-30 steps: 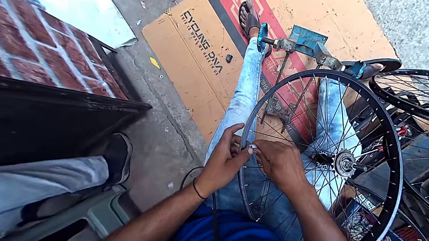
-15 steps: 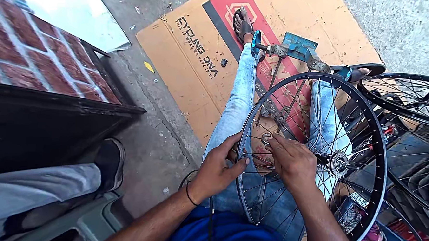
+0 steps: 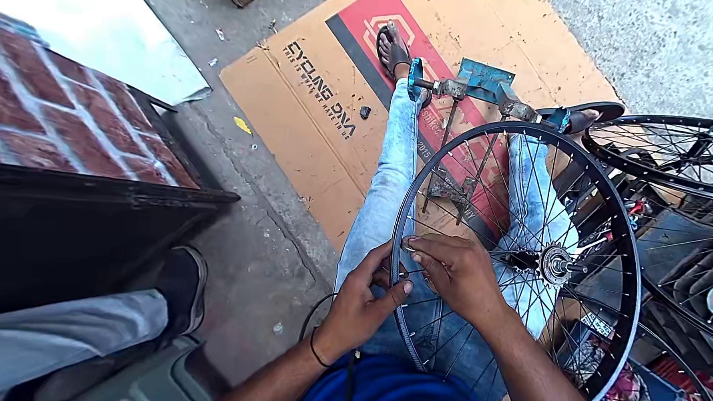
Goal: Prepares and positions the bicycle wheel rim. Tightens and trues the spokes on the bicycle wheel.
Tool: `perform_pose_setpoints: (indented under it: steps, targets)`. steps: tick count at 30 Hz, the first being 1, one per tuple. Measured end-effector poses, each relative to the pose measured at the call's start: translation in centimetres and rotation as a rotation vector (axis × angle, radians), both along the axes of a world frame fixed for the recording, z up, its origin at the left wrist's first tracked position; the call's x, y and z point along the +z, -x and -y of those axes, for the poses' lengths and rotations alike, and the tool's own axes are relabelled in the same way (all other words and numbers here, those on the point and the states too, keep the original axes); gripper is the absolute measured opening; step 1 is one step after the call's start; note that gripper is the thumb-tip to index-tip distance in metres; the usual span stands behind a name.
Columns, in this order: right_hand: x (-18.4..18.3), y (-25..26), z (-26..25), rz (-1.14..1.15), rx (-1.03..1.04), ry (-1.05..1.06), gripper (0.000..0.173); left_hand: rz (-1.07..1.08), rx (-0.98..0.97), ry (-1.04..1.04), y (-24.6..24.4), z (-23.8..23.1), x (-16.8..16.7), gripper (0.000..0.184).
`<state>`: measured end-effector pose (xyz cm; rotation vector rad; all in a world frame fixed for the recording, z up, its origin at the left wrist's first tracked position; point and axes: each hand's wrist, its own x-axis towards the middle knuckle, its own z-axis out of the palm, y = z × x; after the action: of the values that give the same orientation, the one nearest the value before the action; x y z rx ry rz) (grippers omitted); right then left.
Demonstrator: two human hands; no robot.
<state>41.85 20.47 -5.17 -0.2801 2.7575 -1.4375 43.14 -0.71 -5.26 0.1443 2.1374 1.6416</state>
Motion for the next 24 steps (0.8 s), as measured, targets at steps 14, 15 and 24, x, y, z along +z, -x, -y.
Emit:
perform_pose_setpoints:
  steps: [14, 15, 24]
  targets:
    - [1.3, 0.4, 0.5, 0.207, 0.027, -0.22, 0.035, 0.028, -0.017, -0.057, -0.5, 0.2, 0.1, 0.066]
    - [1.4, 0.2, -0.1, 0.243, 0.051, -0.127, 0.042, 0.044, -0.012, -0.068, -0.6, 0.2, 0.1, 0.066]
    - [0.4, 0.6, 0.5, 0.294, -0.146, 0.147, 0.02, 0.072, 0.007, -0.04, -0.6, 0.2, -0.1, 0.067]
